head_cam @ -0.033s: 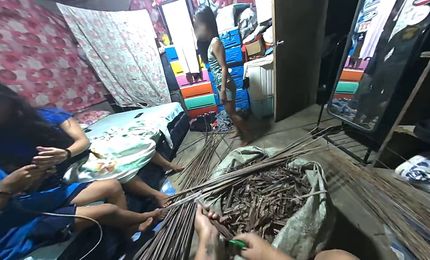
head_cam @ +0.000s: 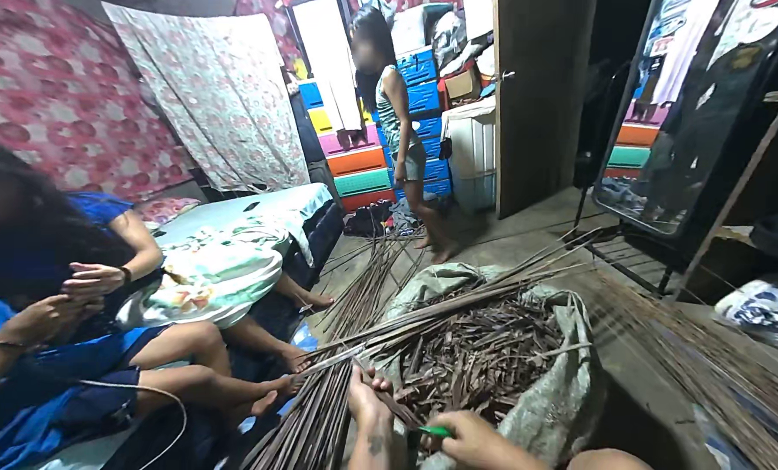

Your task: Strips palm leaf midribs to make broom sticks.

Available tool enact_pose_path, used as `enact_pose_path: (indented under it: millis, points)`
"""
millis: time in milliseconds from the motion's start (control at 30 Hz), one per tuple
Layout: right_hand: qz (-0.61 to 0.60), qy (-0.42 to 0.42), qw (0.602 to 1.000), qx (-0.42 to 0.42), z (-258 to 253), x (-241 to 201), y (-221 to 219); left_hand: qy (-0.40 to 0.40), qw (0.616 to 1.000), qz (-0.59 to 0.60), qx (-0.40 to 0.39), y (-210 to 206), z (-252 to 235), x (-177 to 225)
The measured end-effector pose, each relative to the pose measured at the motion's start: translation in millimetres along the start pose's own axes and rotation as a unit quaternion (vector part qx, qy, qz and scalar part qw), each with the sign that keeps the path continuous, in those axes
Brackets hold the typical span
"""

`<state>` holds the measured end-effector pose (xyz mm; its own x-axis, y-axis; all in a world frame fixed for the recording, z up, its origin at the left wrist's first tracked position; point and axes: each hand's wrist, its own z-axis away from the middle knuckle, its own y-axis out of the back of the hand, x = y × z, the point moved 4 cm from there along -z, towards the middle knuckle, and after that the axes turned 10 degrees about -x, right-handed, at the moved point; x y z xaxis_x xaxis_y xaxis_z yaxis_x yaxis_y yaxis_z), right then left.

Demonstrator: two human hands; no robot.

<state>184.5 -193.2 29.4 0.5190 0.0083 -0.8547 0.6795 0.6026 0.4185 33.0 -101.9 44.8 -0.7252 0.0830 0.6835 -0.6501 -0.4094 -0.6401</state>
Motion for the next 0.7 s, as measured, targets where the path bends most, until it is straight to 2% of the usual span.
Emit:
enact_pose_path:
  millis: [100,200,267,400,500,600,700]
  points:
    - [0.146,-0.116,0.981,-0.048,9,10,25,-0.052,0.998,0.019,0.016,-4,-9,24]
    - [0.183,-0.195,0.962,-0.052,18,11,33,-0.081,0.996,-0.033,0.018,-10,-6,42]
    - [0.169,-0.220,0.961,-0.017,19,13,39,-0.096,0.991,-0.096,-0.016,-13,3,42]
    - [0.073,-0.214,0.965,0.131,23,10,57,-0.136,0.958,-0.235,-0.096,-16,21,26]
    - [0.013,-0.134,0.967,0.215,29,7,62,-0.219,0.894,-0.362,-0.149,-15,29,14]
    - [-0.016,-0.039,0.966,0.256,33,2,60,-0.276,0.799,-0.503,-0.181,-20,50,10]
    - [-0.025,-0.006,0.959,0.282,35,-4,61,-0.313,0.713,-0.595,-0.197,-26,68,7]
